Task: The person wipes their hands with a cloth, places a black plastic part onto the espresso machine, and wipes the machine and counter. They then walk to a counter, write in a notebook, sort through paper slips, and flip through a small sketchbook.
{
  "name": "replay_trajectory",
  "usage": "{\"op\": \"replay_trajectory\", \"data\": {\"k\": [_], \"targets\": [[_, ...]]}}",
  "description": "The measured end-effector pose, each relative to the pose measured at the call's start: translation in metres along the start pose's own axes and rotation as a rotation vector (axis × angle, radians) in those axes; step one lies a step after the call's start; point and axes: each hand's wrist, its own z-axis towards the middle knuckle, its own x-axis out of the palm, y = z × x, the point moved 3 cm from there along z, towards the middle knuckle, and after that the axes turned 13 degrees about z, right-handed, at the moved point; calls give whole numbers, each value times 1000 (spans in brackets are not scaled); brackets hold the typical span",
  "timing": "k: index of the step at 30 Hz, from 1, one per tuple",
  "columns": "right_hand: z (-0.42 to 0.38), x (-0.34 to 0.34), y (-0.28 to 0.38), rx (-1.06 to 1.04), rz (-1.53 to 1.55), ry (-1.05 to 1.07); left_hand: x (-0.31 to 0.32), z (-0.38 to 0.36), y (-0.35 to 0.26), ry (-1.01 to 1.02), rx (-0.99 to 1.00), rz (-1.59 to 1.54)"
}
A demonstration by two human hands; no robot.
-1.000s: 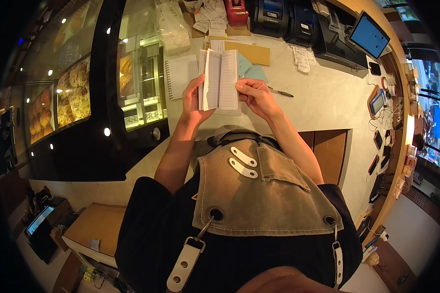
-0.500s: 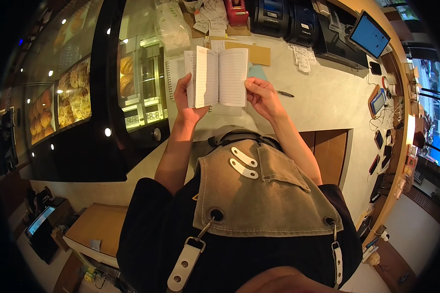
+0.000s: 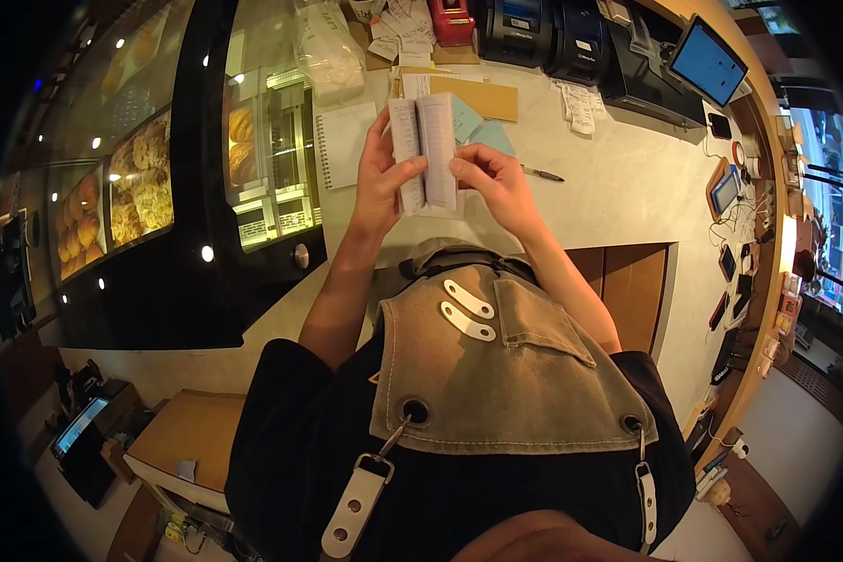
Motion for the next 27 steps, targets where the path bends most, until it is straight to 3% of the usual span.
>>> {"op": "replay_trajectory", "data": {"k": [3, 7, 10, 19, 27], "targets": [[-11, 34, 28, -179, -315, -48, 6, -3, 6, -18, 3, 13], [-10, 28, 37, -115, -424, -108, -7, -5, 14, 7, -93, -138], [-10, 14, 35, -147, -342, -126, -20, -10, 12, 39, -255, -419], [-8, 18, 34, 20, 33, 48, -33, -7, 16, 82, -253, -585], [-7, 10, 28, 94, 145, 48, -35, -6, 12, 123, -237, -675]]}}
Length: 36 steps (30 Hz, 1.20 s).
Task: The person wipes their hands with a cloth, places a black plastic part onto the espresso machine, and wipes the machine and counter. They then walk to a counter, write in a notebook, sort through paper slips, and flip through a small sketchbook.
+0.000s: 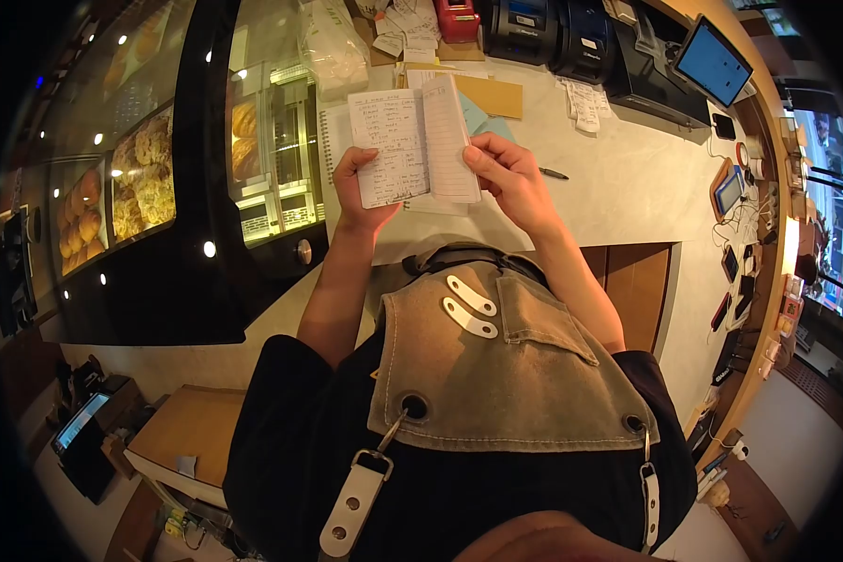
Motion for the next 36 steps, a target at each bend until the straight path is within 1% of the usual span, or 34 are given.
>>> {"op": "replay_trajectory", "data": {"k": [7, 10, 12, 17, 19, 32, 36], "targets": [[3, -4, -2, -34, -32, 13, 1, 2, 3, 35, -15, -31], [1, 2, 0, 0, -32, 57, 7, 3, 7, -42, -50, 23], [1, 5, -2, 1, -14, 38, -6, 4, 14, -51, -31, 39], [4, 0, -7, 27, 19, 54, -11, 4, 15, -120, -23, 50], [6, -2, -9, 48, 48, 85, -12, 4, 16, -132, -29, 28], [8, -5, -16, 49, 80, 102, -16, 4, 15, -192, -14, 25], [8, -7, -17, 51, 88, 118, -15, 4, 15, -158, -6, 32]]}}
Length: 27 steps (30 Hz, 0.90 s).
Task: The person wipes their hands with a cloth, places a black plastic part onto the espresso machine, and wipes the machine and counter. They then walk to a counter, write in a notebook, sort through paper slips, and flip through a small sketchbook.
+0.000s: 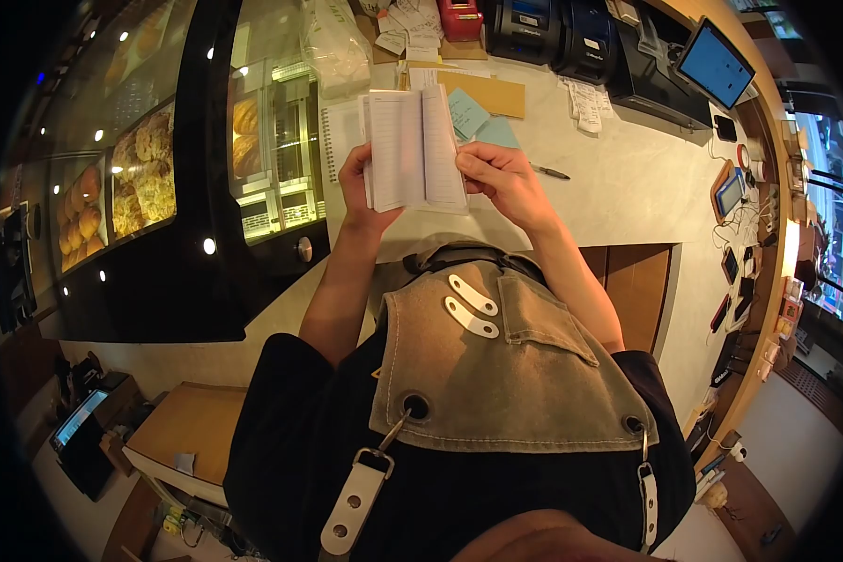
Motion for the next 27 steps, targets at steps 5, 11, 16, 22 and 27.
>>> {"op": "replay_trajectory", "data": {"k": [5, 11, 16, 22, 27], "targets": [[0, 2, -2, -11, -16, -17, 1, 1, 0, 9, -21, -12], [-1, 5, -4, -25, -26, -62, 4, 1, 0, 15, -24, -15], [-1, 5, -3, -35, 17, -41, 13, -3, -4, 13, -12, -13], [-1, -11, -2, -37, 101, 26, 2, -3, -6, 186, 13, -127], [-3, -15, 0, -62, 135, -25, 12, -5, -10, 217, 27, -178]]}}
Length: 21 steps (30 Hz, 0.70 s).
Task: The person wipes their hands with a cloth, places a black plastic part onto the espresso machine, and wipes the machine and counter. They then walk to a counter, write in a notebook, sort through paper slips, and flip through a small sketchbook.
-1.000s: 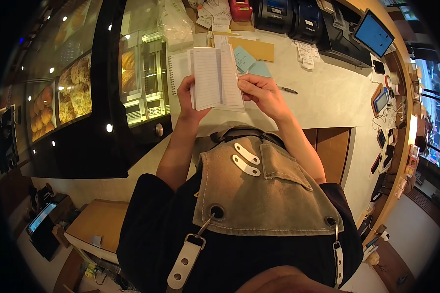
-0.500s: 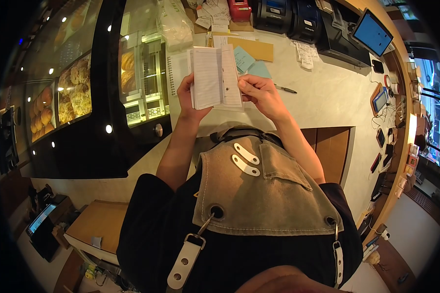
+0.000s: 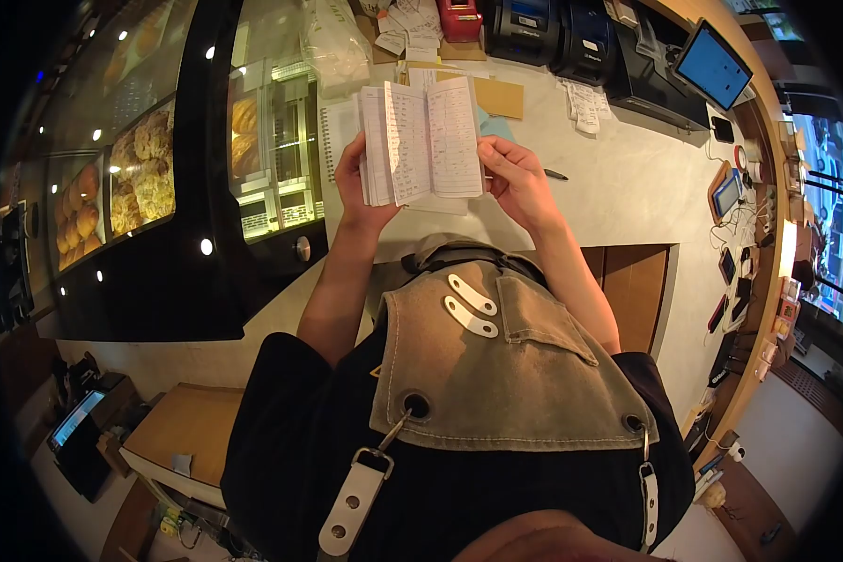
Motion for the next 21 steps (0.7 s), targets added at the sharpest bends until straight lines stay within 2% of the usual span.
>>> {"op": "replay_trajectory", "data": {"k": [4, 7, 10, 13, 19, 21], "targets": [[-5, 21, 5, -66, -237, -163, 15, 1, 4, 34, -25, 108], [-7, 27, 8, -195, -554, -178, 19, -1, 8, -80, 11, 571], [-9, 29, 13, -265, -564, -213, 18, 1, 6, 13, -18, 290], [-12, 30, 23, -312, -505, -245, 15, 1, -1, -1, -31, 106], [-14, 14, 27, -195, -426, -165, 20, 1, -6, 4, -22, 67], [-12, 7, 20, -124, -254, -106, 22, 1, -5, 26, -30, 41]]}}
